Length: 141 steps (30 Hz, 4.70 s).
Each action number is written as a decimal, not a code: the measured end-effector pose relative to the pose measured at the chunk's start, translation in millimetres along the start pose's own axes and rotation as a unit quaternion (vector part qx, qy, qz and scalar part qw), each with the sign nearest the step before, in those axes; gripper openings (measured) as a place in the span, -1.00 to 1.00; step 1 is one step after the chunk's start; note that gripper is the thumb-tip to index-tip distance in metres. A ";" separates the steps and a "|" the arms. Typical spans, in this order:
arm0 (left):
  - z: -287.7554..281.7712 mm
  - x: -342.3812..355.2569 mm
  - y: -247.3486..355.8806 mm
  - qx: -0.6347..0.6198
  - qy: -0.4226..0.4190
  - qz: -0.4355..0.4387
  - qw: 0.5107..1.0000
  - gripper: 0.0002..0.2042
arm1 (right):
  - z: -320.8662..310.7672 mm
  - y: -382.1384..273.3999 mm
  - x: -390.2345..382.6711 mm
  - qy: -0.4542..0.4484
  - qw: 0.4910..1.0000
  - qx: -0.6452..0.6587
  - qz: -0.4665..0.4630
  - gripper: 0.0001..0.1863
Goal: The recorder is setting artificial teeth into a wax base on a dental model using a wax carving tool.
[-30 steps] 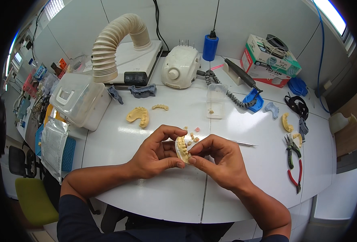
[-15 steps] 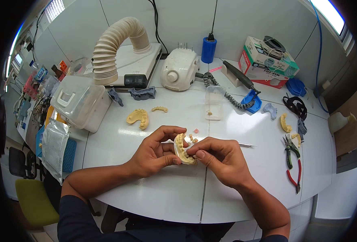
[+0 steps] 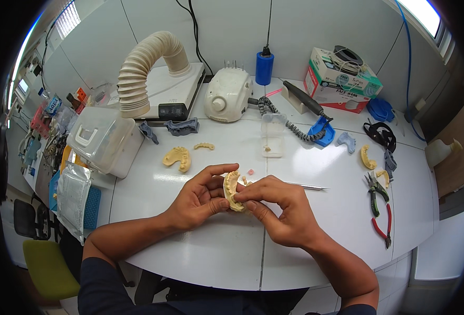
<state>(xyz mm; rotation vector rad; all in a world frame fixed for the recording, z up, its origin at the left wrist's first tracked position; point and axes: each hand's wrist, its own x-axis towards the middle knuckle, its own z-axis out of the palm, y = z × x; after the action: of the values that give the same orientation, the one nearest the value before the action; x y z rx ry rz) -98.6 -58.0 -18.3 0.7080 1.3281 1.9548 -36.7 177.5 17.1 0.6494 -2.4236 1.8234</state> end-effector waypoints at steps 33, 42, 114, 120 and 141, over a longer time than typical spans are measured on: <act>-0.8 -1.1 -9.2 0.013 0.050 0.054 0.997 -0.43 | 13.4 12.4 -6.2 0.061 0.995 -0.081 -0.015 -0.60; -1.1 -4.1 -5.6 0.025 0.044 0.050 0.997 -0.50 | 14.6 6.4 -1.1 0.064 0.997 -0.040 -0.027 -0.50; 0.2 -6.0 -2.2 0.011 0.043 0.010 0.999 -0.55 | 16.0 14.9 -4.7 0.049 0.998 -0.040 -0.024 -0.65; 1.2 -6.0 -1.3 0.019 0.041 0.006 0.999 -0.55 | 14.8 13.4 -4.1 0.051 0.996 -0.059 -0.036 -0.65; 1.7 -5.7 -4.2 0.045 0.037 0.025 0.998 -0.56 | 12.4 9.9 -1.8 0.041 0.998 -0.025 -0.028 -0.73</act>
<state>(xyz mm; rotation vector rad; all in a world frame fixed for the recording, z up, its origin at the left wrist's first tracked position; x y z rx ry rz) -92.9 -60.3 -22.0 0.7235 1.4636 1.9890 -35.8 168.8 3.8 0.6193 -2.3662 1.7280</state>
